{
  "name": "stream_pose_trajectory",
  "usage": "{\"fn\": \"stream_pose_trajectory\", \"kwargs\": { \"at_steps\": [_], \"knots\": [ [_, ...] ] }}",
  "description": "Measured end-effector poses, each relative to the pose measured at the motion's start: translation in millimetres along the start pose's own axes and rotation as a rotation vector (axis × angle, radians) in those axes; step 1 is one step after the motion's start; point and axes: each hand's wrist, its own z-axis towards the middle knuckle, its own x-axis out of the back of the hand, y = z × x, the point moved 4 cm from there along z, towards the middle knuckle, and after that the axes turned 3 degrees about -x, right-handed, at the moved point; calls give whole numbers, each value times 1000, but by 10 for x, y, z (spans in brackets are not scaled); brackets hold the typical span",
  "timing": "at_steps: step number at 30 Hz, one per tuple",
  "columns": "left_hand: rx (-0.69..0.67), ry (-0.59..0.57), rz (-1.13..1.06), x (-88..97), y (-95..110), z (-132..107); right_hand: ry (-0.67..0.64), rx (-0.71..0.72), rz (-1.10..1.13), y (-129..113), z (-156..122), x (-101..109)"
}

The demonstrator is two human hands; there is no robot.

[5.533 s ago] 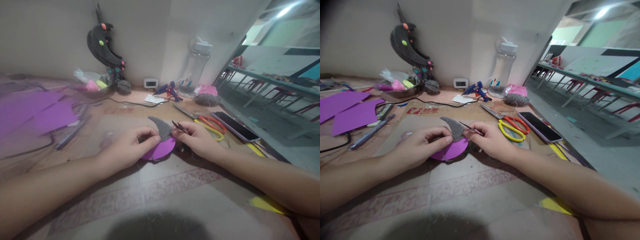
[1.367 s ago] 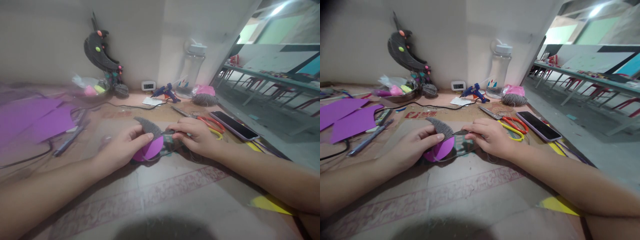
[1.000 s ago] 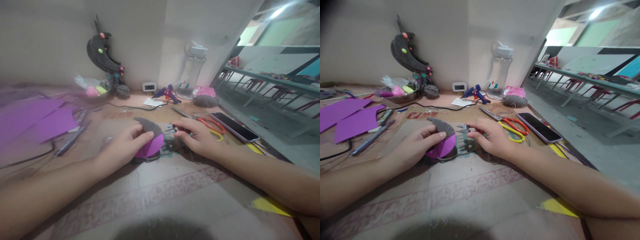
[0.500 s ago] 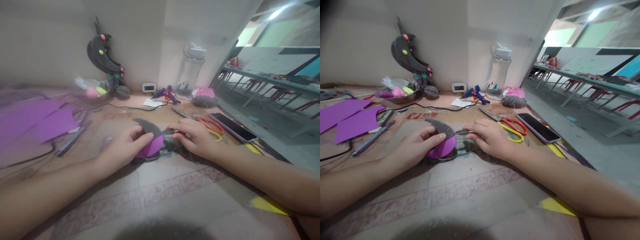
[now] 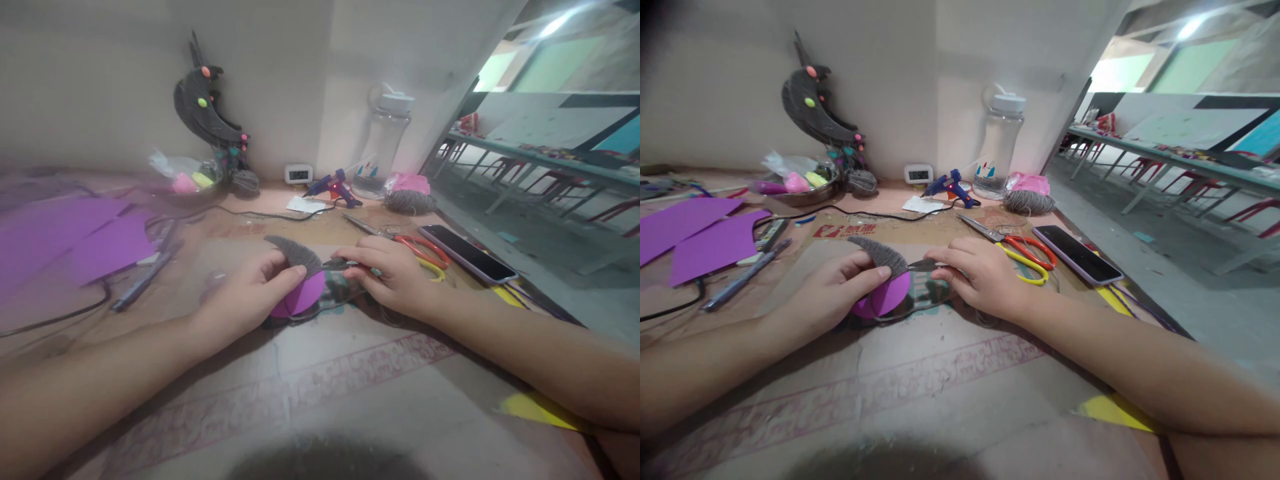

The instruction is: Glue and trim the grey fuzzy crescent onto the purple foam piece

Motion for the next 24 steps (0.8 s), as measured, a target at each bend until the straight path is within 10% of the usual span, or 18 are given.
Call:
{"fn": "stream_pose_trajectory", "kwargs": {
  "at_steps": [24],
  "knots": [
    [112,-53,-129,-35,34,-4,-5,26,-29,-46,-6,29]
  ]
}}
